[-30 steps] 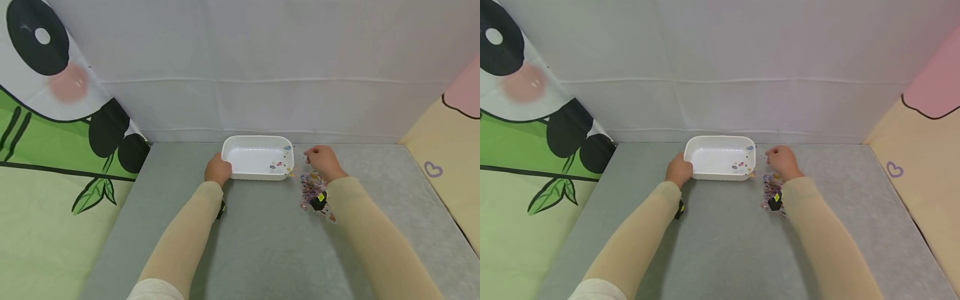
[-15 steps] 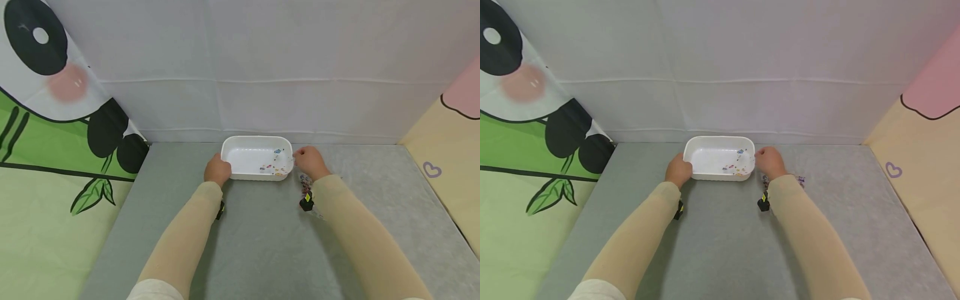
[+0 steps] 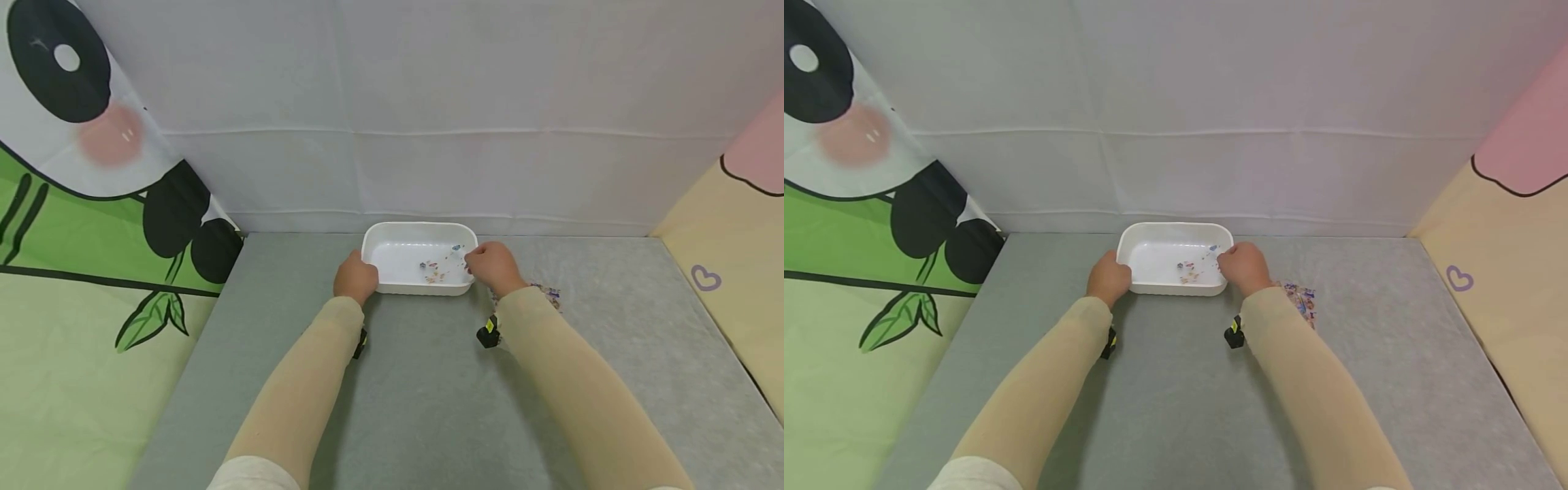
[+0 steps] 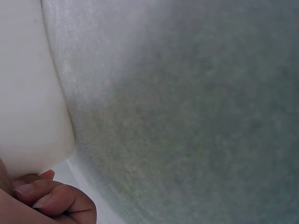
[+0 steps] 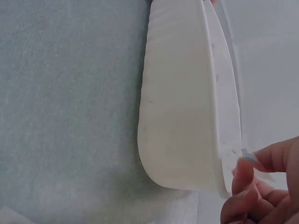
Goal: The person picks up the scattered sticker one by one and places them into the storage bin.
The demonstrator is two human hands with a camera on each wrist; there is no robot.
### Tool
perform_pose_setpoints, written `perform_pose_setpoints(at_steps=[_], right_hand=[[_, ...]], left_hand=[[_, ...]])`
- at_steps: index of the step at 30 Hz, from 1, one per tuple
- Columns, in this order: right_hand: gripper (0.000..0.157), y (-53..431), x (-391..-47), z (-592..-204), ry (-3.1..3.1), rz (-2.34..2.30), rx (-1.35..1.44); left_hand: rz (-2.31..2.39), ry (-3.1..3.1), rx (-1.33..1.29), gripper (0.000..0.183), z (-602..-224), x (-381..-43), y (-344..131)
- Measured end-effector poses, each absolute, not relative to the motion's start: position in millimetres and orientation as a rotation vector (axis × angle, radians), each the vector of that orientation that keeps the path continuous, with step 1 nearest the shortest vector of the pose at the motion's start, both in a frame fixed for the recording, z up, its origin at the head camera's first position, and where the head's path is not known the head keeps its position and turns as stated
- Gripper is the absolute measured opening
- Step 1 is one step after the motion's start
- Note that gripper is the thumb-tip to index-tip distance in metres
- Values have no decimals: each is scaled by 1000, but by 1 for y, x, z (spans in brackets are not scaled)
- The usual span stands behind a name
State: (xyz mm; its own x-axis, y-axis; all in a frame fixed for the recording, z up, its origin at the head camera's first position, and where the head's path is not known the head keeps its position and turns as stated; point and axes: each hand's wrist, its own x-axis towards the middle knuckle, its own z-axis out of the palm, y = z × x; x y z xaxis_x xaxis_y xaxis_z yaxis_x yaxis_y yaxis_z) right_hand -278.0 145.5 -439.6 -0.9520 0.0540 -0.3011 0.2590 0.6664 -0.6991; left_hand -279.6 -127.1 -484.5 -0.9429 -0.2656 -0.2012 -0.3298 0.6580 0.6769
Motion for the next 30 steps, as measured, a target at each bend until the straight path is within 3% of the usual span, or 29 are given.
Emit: perform_pose_setpoints(at_steps=[6,12,30], right_hand=[[38,142,-276,-437,2669,-986,203],[32,145,-272,-436,2734,-890,133],[29,157,-269,-442,2743,-1027,130]], left_hand=[[1161,2786,-504,48,-486,-280,-127],[1143,2794,-501,50,-487,-281,-127],[1156,2776,-550,50,-488,-282,-127]])
